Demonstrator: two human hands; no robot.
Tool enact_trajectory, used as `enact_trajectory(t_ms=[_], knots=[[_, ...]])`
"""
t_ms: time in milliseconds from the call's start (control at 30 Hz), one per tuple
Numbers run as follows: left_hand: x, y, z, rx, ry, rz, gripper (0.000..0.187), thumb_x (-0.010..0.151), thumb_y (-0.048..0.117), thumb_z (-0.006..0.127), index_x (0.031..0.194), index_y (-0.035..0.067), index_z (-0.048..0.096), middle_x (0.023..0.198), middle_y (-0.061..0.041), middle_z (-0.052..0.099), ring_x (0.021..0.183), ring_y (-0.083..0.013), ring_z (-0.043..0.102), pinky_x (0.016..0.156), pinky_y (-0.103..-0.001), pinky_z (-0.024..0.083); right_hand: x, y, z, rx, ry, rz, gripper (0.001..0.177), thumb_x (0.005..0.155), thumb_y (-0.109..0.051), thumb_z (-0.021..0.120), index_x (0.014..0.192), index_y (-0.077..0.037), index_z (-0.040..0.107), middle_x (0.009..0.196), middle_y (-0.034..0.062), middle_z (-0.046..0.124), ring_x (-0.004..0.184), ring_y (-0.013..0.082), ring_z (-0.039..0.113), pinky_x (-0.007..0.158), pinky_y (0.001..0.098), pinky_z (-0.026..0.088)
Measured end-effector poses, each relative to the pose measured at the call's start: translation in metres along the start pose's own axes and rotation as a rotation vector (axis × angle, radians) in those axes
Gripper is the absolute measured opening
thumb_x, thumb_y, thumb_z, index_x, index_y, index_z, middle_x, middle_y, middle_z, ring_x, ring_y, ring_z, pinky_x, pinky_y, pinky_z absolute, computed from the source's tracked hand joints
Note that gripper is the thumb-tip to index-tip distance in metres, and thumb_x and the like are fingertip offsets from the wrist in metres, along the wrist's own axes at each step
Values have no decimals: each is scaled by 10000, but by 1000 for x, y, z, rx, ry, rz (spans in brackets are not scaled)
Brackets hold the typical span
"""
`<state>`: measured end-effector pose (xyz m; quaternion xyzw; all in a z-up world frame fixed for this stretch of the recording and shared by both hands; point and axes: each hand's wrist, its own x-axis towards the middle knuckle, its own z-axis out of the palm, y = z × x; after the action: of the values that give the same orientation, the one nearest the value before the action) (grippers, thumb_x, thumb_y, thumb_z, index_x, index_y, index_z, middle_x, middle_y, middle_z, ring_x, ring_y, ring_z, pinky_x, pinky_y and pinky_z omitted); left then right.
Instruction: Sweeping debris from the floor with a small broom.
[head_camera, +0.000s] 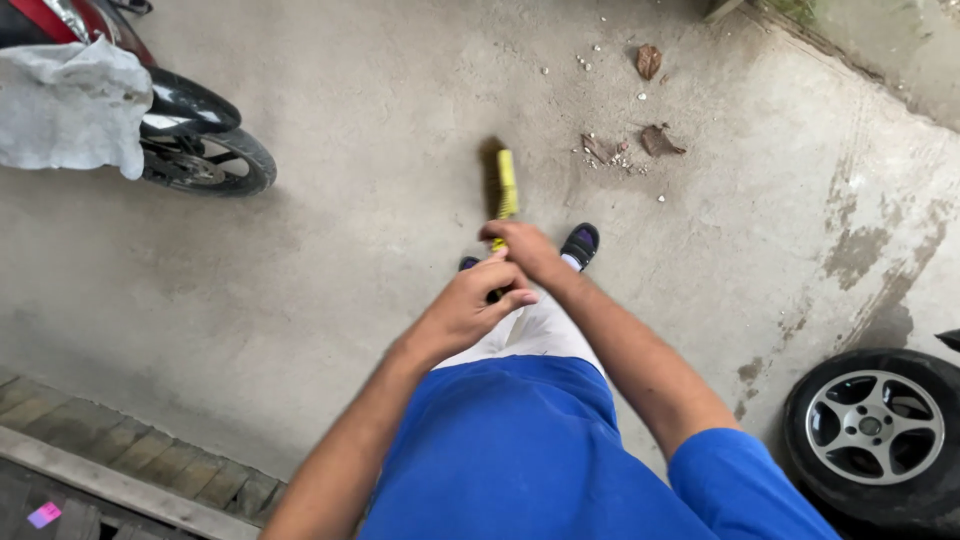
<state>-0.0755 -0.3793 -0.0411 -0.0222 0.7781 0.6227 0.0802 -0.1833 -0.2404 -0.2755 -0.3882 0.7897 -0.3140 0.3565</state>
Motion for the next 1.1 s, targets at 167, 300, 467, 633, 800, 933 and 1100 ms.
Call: enact_trajectory(t_ms=[167, 300, 467, 633, 800, 933, 1100], knots=[[50, -26, 52, -181, 16, 92, 173, 986, 176, 688, 948, 11, 650, 888, -107, 649, 867, -212, 621, 1003, -387, 400, -34, 78, -51, -141, 91, 184, 275, 824, -207, 709, 1082, -117, 740, 1097, 141, 745, 1006, 354, 714, 894, 441, 546], [66, -9, 57, -228, 67, -10, 154, 962, 167, 721, 933, 21, 682, 882, -66, 653, 839, -168, 600, 791, -319, 495, -48, 83, -71, -143, 278, 156, 172, 858, -185, 754, 1003, -94, 759, 1000, 161, 761, 992, 361, 723, 1096, 428, 499], [43, 85, 14, -90, 61, -121, 115, 905, 141, 755, 885, 33, 721, 828, -62, 656, 727, -162, 585, 686, -322, 480, -56, -20, -90, 24, 364, 116, 210, 899, -76, 645, 1088, -71, 735, 1047, 185, 739, 1006, 371, 714, 917, 430, 554], [31, 136, -3, 165, 18, 157, 102, 897, 153, 758, 865, 69, 711, 792, -53, 696, 778, -218, 685, 1006, -446, 519, -51, -95, -98, 80, 178, 62, 193, 948, -211, 650, 1076, -94, 734, 1067, 149, 741, 991, 357, 703, 845, 454, 546], [58, 94, 28, 200, -20, -45, 195, 929, 196, 744, 911, 22, 659, 815, -126, 666, 744, -310, 647, 885, -433, 535, -36, -67, -89, 143, 38, 35, 304, 849, -164, 643, 1139, -106, 716, 1109, 124, 741, 1013, 342, 710, 837, 441, 560], [87, 57, 67, 132, -10, 58, 238, 978, 225, 724, 961, 9, 626, 888, -151, 666, 806, -331, 652, 804, -405, 544, -44, 17, -69, 77, 77, 121, 315, 835, -201, 695, 1135, -112, 729, 1167, 137, 730, 1020, 354, 712, 861, 435, 563], [125, 35, 123, -16, -50, 112, 173, 984, 181, 699, 1005, 16, 648, 924, -156, 665, 885, -333, 658, 982, -432, 487, -101, 76, -134, -3, 89, 287, 332, 807, -167, 695, 1131, -106, 733, 1080, 179, 740, 998, 373, 714, 859, 446, 569]])
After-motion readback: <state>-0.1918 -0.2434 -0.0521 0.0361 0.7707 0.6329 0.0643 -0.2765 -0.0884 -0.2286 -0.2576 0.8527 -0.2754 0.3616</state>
